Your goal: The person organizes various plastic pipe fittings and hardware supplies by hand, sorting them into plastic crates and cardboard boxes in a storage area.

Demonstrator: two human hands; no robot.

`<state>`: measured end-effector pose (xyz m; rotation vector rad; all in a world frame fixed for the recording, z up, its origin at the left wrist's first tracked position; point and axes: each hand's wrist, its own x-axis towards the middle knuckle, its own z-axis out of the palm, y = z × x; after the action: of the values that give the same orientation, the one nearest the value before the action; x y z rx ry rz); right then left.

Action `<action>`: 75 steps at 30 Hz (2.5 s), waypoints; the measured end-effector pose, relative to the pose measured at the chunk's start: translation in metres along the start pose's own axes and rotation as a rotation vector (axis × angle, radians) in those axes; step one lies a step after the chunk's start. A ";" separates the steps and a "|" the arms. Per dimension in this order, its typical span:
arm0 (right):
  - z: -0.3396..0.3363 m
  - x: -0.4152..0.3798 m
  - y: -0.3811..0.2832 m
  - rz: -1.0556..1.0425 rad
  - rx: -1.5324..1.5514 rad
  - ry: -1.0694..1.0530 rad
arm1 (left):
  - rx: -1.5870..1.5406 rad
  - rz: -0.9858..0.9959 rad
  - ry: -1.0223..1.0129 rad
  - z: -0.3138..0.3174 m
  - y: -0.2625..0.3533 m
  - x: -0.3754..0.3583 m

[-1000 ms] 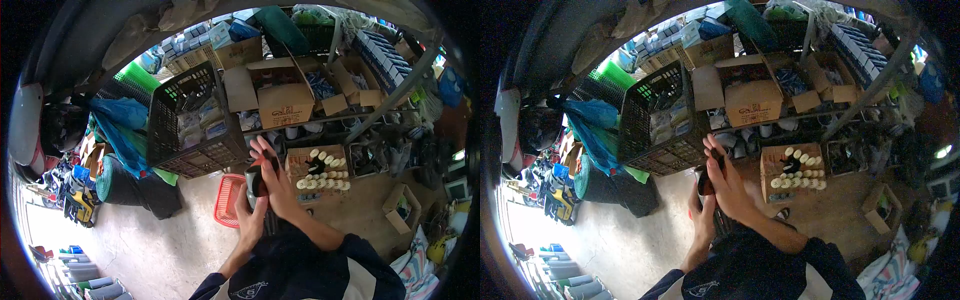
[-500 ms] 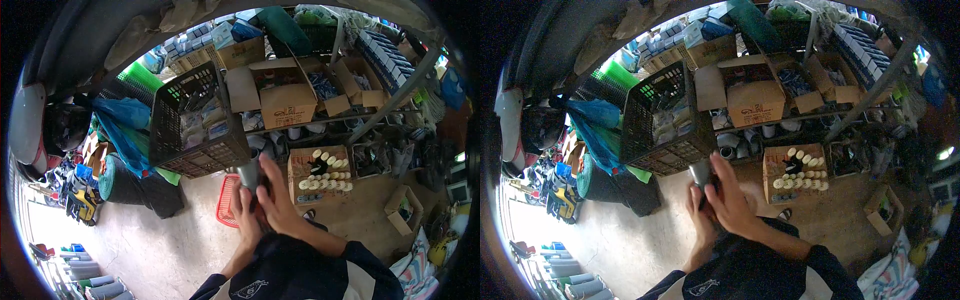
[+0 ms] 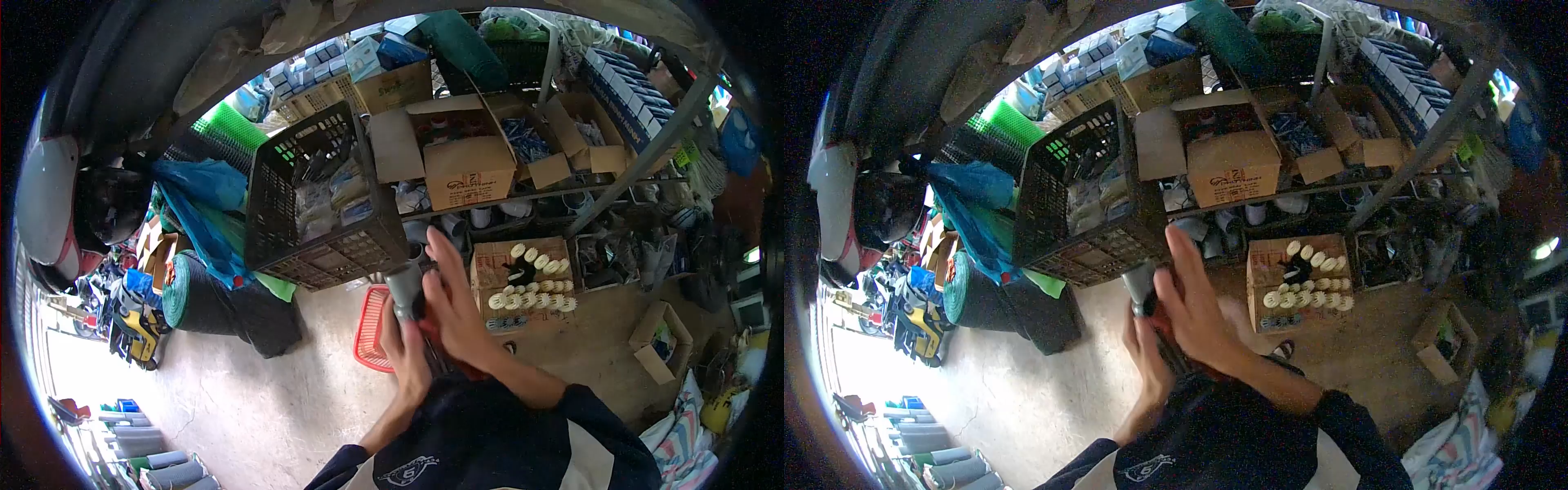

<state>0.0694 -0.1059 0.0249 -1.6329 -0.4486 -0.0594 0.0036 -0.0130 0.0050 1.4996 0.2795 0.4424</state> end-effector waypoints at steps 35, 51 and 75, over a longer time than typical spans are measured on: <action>0.043 -0.023 0.015 0.065 0.100 0.021 | -0.258 0.009 0.024 -0.008 0.026 0.043; 0.031 -0.027 0.006 0.120 0.178 -0.019 | -0.372 -0.023 -0.008 -0.002 0.007 0.036; 0.002 0.003 -0.021 -0.082 -0.042 0.105 | -0.396 -0.165 0.024 0.005 -0.013 0.019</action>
<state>0.0647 -0.1021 0.0458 -1.6435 -0.4363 -0.2166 0.0237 -0.0089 -0.0055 1.0766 0.3121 0.3593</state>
